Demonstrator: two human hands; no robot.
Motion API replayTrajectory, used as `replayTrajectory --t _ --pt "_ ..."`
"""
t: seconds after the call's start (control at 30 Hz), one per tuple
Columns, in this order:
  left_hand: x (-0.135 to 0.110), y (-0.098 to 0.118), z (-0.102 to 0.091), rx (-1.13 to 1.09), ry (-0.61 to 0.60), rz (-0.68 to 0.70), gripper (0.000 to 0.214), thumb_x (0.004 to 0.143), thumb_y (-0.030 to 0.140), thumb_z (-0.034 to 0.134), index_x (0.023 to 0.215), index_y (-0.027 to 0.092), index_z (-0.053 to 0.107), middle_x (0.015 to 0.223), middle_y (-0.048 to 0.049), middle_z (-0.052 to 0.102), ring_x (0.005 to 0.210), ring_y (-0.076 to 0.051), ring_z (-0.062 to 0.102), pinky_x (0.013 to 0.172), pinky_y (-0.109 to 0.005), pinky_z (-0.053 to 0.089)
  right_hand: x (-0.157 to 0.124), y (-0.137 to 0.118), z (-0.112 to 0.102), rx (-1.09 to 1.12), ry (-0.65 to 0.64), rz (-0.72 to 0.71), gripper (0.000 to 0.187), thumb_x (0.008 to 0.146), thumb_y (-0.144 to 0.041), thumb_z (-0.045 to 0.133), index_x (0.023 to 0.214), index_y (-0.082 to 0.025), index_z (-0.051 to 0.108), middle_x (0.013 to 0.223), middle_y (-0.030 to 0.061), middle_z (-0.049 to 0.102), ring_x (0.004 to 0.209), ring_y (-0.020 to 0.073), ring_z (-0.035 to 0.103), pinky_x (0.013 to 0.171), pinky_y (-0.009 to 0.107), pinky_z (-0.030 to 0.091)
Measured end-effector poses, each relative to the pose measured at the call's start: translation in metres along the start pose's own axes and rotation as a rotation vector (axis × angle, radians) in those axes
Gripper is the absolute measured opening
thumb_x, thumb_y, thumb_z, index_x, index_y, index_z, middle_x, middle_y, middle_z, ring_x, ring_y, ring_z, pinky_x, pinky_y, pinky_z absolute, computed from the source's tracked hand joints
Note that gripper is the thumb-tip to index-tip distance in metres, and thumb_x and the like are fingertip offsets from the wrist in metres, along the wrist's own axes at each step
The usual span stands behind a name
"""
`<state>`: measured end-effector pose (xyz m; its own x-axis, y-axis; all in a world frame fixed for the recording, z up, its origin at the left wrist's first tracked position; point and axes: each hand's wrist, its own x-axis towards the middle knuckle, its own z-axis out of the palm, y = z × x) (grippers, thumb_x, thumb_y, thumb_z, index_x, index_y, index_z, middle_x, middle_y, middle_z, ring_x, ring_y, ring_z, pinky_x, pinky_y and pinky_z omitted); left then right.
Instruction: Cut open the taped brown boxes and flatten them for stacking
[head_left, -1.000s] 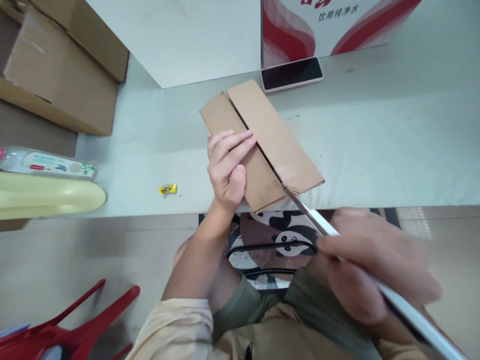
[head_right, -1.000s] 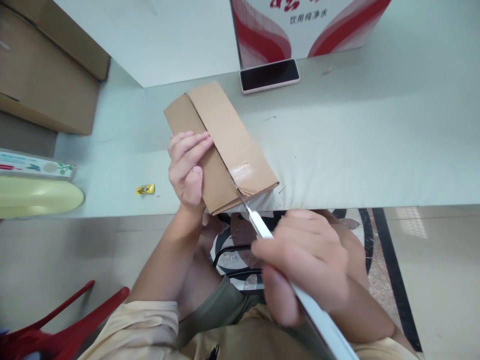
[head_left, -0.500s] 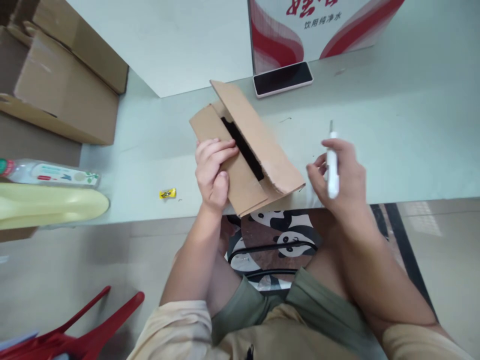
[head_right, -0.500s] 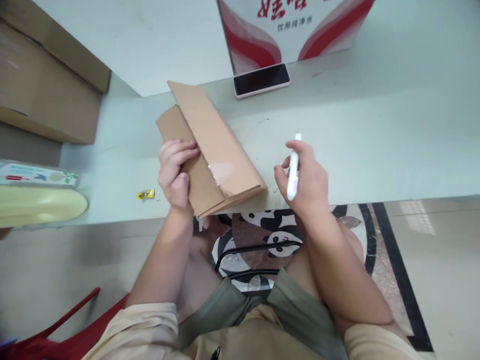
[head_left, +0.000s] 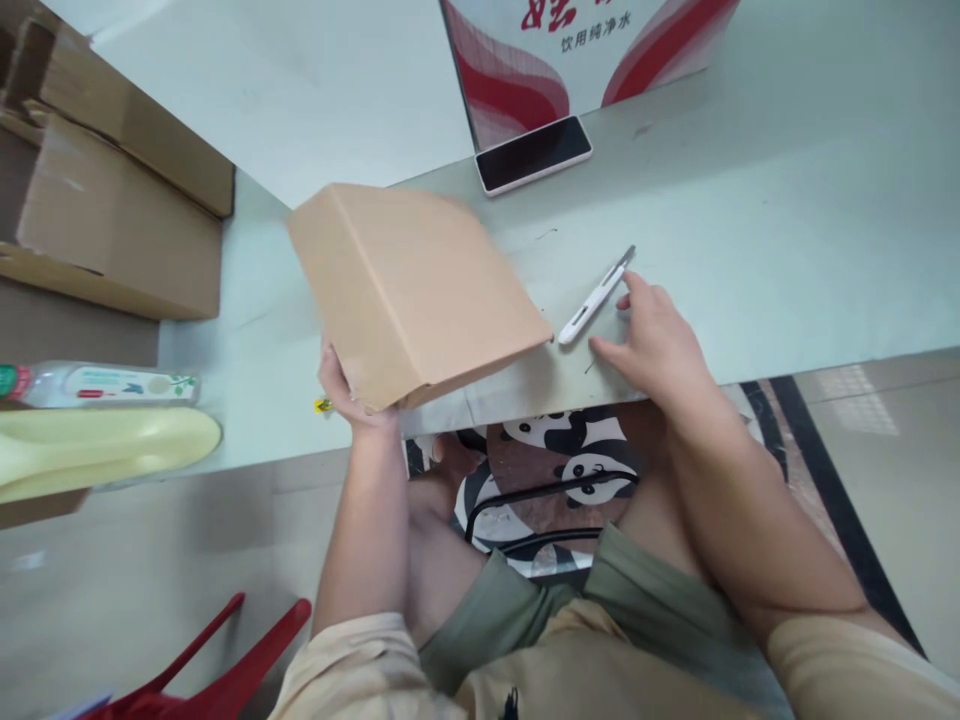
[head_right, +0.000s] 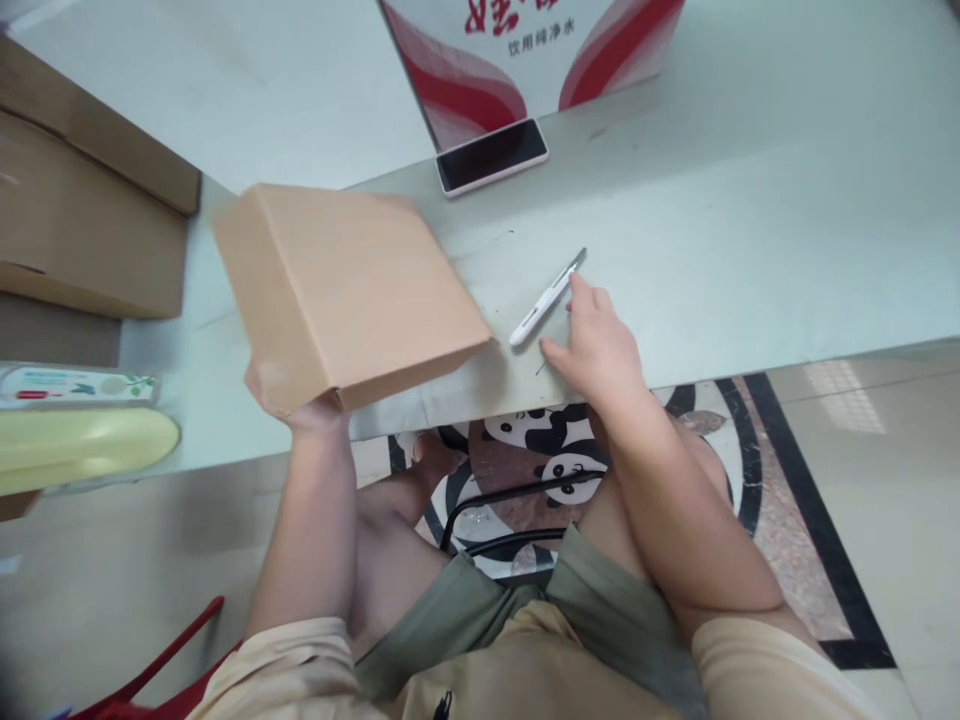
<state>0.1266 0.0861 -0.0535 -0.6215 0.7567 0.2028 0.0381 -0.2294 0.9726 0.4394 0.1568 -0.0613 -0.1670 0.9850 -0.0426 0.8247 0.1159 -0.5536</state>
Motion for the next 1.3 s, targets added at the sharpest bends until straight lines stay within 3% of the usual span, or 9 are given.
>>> replayTrajectory --t 0.07,0.13,0.3,0.5,0.63,0.83,1.0,1.13,1.3 --pt "0.001 0.000 0.003 -0.146 0.075 -0.046 0.048 0.074 0.071 0.058 0.086 0.025 0.065 0.091 -0.0027 0.066 0.096 -0.020 0.064 0.085 -0.032 0.053 0.000 -0.003 -0.001 0.002 -0.010 0.019 0.079 0.074 -0.037 0.063 0.148 -0.019 0.044 0.124 0.0176 0.058 0.096 0.0330 0.062 0.074 0.048 0.054" --pt "0.001 0.000 0.007 -0.194 0.029 -0.160 0.050 0.071 0.070 0.065 0.084 0.022 0.068 0.085 -0.0025 0.068 0.084 -0.017 0.065 0.076 -0.029 0.053 -0.001 -0.007 0.000 0.031 -0.011 -0.014 0.071 0.076 -0.039 0.062 0.144 -0.019 0.051 0.125 0.0174 0.056 0.095 0.0317 0.062 0.077 0.049 0.054" --pt "0.001 0.001 0.013 -0.140 -0.024 -0.210 0.045 0.051 0.046 0.091 0.078 0.018 0.069 0.073 0.0008 0.068 0.063 -0.009 0.061 0.058 -0.019 0.048 -0.003 -0.010 0.009 0.094 0.070 -0.276 0.052 0.082 -0.042 0.055 0.127 -0.019 0.067 0.126 0.0167 0.056 0.120 0.0353 0.055 0.104 0.054 0.046" --pt "0.002 0.006 0.013 -0.172 -0.075 -0.218 0.038 0.054 0.040 0.089 0.078 0.022 0.066 0.078 0.0009 0.070 0.067 -0.012 0.064 0.061 -0.023 0.054 0.003 -0.005 0.012 0.253 0.055 -0.447 0.063 0.084 -0.047 0.055 0.142 -0.022 0.051 0.145 0.0126 0.052 0.138 0.0334 0.045 0.119 0.057 0.034" --pt "-0.002 0.007 0.014 -0.164 -0.116 -0.294 0.041 0.056 0.042 0.088 0.084 0.023 0.065 0.085 -0.0002 0.070 0.071 -0.014 0.064 0.064 -0.026 0.055 0.007 -0.006 0.012 0.333 0.028 -0.507 0.059 0.085 -0.049 0.056 0.139 -0.025 0.050 0.148 0.0114 0.051 0.144 0.0331 0.040 0.121 0.059 0.030" --pt "-0.005 0.004 0.016 -0.102 -0.138 -0.293 0.047 0.055 0.052 0.088 0.084 0.024 0.064 0.087 -0.0023 0.069 0.074 -0.019 0.067 0.070 -0.034 0.057 0.001 -0.015 0.011 0.329 -0.047 -0.380 0.051 0.081 -0.052 0.063 0.123 -0.022 0.058 0.137 0.0142 0.059 0.138 0.0346 0.047 0.118 0.059 0.033" --pt "-0.002 0.001 0.016 -0.036 -0.119 -0.208 0.044 0.063 0.056 0.084 0.086 0.023 0.066 0.084 -0.0043 0.069 0.079 -0.021 0.069 0.072 -0.035 0.057 -0.004 -0.017 0.009 0.395 0.146 -0.140 0.064 0.072 -0.058 0.072 0.122 -0.023 0.053 0.115 0.0128 0.064 0.114 0.0328 0.062 0.093 0.050 0.053" --pt "-0.002 0.002 0.015 -0.027 -0.164 -0.227 0.047 0.064 0.057 0.083 0.091 0.021 0.068 0.084 -0.0044 0.070 0.080 -0.020 0.069 0.075 -0.034 0.057 -0.007 -0.018 0.006 0.529 0.225 -0.149 0.047 0.081 -0.066 0.058 0.101 -0.024 0.057 0.087 0.0047 0.060 0.082 0.0226 0.063 0.072 0.038 0.053" --pt "-0.001 -0.001 0.011 -0.040 -0.167 -0.229 0.034 0.072 0.051 0.075 0.074 0.018 0.066 0.060 0.0009 0.056 0.055 -0.012 0.054 0.055 -0.026 0.046 -0.005 -0.013 0.008 0.550 0.348 -0.076 0.054 0.092 -0.067 0.029 0.100 -0.022 0.058 0.086 0.0078 0.057 0.085 0.0250 0.062 0.073 0.040 0.052"
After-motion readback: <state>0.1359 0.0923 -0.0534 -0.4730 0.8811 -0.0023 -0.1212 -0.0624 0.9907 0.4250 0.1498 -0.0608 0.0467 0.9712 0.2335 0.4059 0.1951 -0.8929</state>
